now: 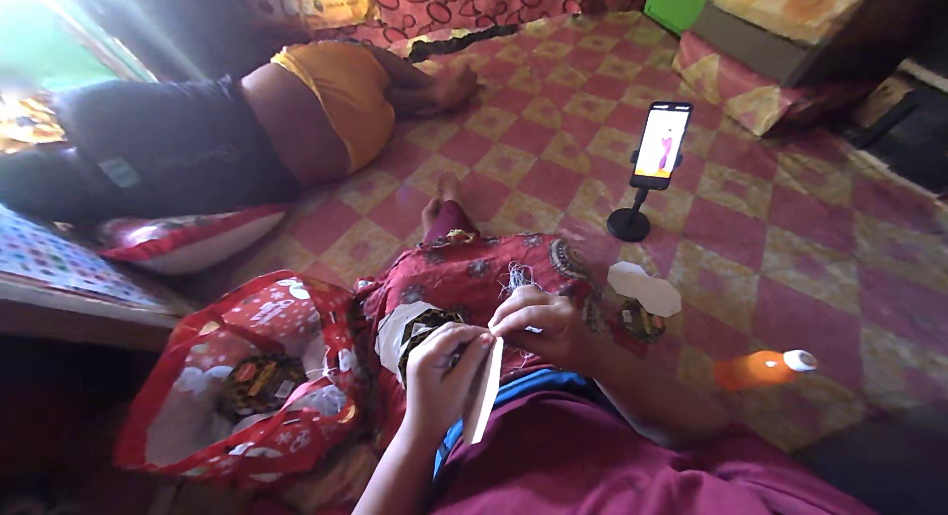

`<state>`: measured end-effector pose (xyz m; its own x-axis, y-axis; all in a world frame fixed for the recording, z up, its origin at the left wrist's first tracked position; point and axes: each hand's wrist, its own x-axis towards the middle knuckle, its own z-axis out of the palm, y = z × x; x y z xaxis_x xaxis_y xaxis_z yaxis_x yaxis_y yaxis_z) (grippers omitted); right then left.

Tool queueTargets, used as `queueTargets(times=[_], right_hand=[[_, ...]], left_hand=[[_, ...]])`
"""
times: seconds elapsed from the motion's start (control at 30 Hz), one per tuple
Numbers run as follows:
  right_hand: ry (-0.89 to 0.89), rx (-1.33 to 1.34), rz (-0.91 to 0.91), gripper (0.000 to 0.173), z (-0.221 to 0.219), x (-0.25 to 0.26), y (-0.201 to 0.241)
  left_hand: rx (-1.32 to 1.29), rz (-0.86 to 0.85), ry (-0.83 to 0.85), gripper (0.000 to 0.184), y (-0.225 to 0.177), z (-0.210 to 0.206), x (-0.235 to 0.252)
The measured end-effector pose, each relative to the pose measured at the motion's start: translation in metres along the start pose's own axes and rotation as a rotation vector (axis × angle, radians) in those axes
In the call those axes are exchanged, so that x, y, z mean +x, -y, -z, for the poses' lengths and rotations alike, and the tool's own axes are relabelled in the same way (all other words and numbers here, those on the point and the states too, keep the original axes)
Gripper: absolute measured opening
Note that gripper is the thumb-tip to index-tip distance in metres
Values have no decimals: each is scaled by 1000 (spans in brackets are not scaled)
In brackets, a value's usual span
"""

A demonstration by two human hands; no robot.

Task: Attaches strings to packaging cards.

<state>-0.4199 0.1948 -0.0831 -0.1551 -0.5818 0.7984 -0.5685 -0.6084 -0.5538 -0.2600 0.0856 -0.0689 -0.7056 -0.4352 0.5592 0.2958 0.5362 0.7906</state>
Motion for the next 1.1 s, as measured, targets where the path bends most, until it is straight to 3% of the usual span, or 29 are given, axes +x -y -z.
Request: queueTargets(times=[0.37,0.63,0.73,0.9,1.0,1.1], right_hand=[[-23,-19,54,11,2,-1,-5],[37,-44,24,10,2,-2,-3],[111,5,-106,9,4,0,2],[-10,640,-557,20,-11,10,19],[-4,594,-695,23,-18,18,29],[15,327,-544,17,-19,15,27]], left_hand=[[-45,-14,-45,12,-1,-1,-2],[138,-50,-41,15,-7,-3,2],[167,-64,-66,17,-5,-6,2],[189,-34,-145,17,-5,-12,4],[144,27,-215,15,-6,-14,2],[91,80,-282,11,-6,-14,1]])
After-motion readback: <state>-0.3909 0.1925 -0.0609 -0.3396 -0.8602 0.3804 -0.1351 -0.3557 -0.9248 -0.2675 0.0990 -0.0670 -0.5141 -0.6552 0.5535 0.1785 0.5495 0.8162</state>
